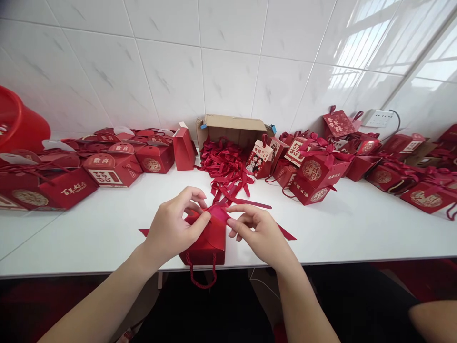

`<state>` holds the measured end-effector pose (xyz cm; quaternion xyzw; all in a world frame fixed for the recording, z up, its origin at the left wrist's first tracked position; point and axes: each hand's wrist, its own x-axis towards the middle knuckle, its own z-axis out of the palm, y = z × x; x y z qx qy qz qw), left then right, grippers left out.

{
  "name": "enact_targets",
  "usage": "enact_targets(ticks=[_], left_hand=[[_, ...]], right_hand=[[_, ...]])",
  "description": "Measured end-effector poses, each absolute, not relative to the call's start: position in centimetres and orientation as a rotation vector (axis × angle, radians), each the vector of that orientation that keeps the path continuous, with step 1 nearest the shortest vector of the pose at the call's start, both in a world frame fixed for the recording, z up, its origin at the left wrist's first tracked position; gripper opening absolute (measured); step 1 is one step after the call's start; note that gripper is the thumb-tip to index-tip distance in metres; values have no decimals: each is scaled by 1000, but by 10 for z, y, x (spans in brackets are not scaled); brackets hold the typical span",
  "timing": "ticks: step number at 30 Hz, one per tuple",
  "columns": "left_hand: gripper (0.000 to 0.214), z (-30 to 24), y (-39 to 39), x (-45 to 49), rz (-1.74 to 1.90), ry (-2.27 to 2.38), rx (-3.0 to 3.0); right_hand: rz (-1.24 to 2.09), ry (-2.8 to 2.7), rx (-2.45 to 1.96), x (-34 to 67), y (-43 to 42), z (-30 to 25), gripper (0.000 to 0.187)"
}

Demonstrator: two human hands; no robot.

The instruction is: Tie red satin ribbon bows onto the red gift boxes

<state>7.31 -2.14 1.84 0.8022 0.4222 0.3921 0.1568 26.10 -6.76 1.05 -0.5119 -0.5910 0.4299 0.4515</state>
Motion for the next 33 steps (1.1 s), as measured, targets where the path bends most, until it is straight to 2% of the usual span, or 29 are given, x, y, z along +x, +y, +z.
enact_targets(ticks=[3, 7, 11, 15, 21, 28, 33], left_hand=[[18, 20, -24, 78, 1200, 1196, 2322], [22, 27, -27, 71, 1230, 1088, 2337], [33, 26, -24, 44, 1047, 901, 2255], [19, 5, -10, 31, 965, 1119, 1982], [36, -17, 1, 36, 658, 1128, 1654], [47, 4, -10, 23, 667, 1067, 1630], [41, 37, -14, 34, 765, 919, 1703]], right_hand=[[1016, -1526, -1194, 246, -60, 5, 33], [1017, -1513, -1081, 230, -52, 0, 20], [909, -1411, -1052, 226, -51, -6, 18], [1000, -1374, -1072, 223, -51, -9, 22], [1077, -1386, -1002, 218, -49, -11, 21], [880, -1330, -1172, 205, -50, -9, 12], [711, -1414, -1244, 200, -51, -6, 14]])
